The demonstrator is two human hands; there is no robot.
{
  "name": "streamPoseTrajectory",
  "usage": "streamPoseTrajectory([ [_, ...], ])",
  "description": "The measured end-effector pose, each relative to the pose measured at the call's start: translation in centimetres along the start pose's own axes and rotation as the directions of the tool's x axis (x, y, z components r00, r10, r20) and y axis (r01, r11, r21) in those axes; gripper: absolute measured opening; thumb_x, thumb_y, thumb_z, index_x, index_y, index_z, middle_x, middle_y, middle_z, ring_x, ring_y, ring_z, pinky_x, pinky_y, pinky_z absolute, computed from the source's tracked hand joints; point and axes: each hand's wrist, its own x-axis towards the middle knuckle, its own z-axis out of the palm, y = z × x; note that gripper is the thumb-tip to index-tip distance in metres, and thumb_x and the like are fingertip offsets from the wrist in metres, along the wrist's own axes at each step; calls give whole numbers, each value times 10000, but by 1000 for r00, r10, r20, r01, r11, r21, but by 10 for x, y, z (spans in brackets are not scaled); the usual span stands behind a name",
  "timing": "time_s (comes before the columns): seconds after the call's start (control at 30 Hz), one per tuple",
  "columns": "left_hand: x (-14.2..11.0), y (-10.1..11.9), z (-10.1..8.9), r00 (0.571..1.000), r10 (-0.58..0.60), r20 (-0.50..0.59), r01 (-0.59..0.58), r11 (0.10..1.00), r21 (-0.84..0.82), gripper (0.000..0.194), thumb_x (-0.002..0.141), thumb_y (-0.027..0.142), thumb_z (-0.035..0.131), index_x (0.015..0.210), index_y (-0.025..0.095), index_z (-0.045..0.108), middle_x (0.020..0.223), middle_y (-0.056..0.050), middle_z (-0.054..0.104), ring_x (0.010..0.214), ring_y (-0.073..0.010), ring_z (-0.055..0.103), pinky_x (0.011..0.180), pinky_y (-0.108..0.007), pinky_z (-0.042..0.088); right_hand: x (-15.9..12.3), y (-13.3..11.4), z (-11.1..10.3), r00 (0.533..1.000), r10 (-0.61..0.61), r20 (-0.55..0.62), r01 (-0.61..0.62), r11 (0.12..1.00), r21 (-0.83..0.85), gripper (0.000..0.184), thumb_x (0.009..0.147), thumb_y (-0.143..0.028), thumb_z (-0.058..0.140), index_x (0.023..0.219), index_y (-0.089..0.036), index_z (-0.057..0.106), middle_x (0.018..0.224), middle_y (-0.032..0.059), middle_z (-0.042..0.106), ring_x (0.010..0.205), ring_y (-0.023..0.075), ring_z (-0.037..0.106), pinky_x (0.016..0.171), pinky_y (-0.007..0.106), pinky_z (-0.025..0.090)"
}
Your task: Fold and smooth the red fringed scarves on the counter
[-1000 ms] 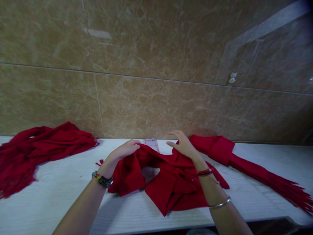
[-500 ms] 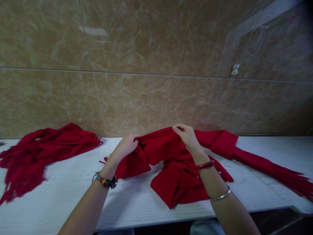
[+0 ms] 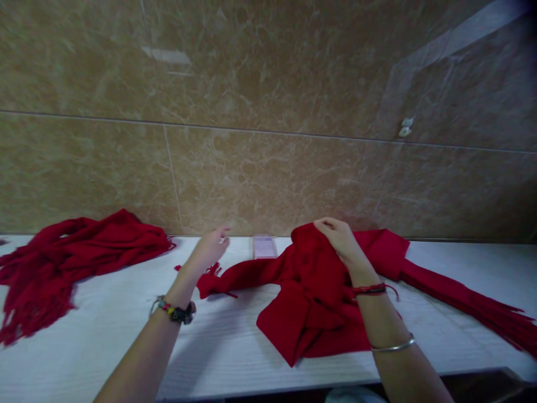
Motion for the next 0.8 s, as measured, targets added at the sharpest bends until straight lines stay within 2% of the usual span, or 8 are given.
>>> streamPoseTrajectory([
  [0.07, -5, 31, 25, 942, 296, 157, -253, 936, -246, 343, 827, 251, 412, 1148, 156, 489, 1102, -90, 589, 977, -180, 557, 853, -297, 427, -9, -21, 24, 974, -111, 200, 141, 980, -141, 172, 661, -326, 595, 626, -161, 632, 611, 6, 621, 601, 135, 545, 595, 257, 411],
  [0.13, -11, 57, 48, 882, 462, 96, -397, 835, -381, 388, 802, 287, 482, 1169, 164, 463, 1158, -87, 555, 1023, -170, 525, 897, -293, 398, -18, -40, 40, 928, -183, 324, 246, 955, -166, 170, 712, -300, 552, 653, -166, 637, 630, 8, 629, 613, 134, 549, 600, 252, 404],
  [0.17, -12, 65, 58, 877, 479, 26, -429, 808, -403, 405, 784, 285, 515, 1165, 160, 460, 1160, -91, 549, 1021, -169, 519, 902, -297, 393, -22, -48, 43, 909, -211, 360, 282, 946, -158, 172, 731, -290, 535, 665, -168, 637, 638, 7, 631, 617, 133, 550, 601, 249, 402],
  [0.3, -7, 65, 75, 921, 360, -149, -389, 868, -307, 219, 764, 163, 509, 973, 159, 571, 957, -68, 600, 912, -174, 531, 845, -320, 409, -28, -63, 33, 907, -267, 325, 319, 940, -118, 154, 740, -282, 543, 680, -172, 632, 654, 2, 629, 630, 130, 552, 606, 241, 401],
  [0.43, 4, 42, 69, 947, 239, -213, -284, 936, -210, 117, 748, 120, 483, 775, 160, 589, 841, -52, 589, 837, -169, 538, 777, -299, 417, -20, -57, 11, 963, -265, 42, 266, 964, -16, 139, 701, -306, 587, 654, -178, 620, 625, -12, 600, 609, 123, 529, 585, 239, 394],
  [0.6, 7, 28, 67, 987, 148, -69, -162, 937, -310, 101, 784, 209, 436, 730, 178, 516, 706, -18, 594, 666, -153, 560, 648, -276, 427, -11, -53, -3, 970, -118, -212, 169, 956, 240, 137, 647, -320, 629, 658, -185, 606, 597, -35, 551, 552, 98, 474, 531, 224, 370],
  [0.7, 1, 37, 76, 993, 115, -26, -114, 880, -461, 159, 813, 310, 406, 799, 174, 486, 780, -39, 604, 709, -156, 580, 664, -282, 442, -12, -55, -2, 970, -105, -218, 163, 949, 268, 146, 637, -322, 638, 656, -182, 603, 606, -35, 547, 557, 93, 468, 528, 219, 368],
  [0.8, -10, 51, 89, 979, 196, -47, -198, 886, -418, 348, 747, 417, 517, 971, 158, 458, 927, -84, 591, 824, -188, 573, 732, -317, 444, -14, -59, 2, 972, -134, -193, 178, 956, 235, 151, 647, -325, 632, 652, -177, 605, 608, -32, 545, 567, 94, 467, 532, 219, 367],
])
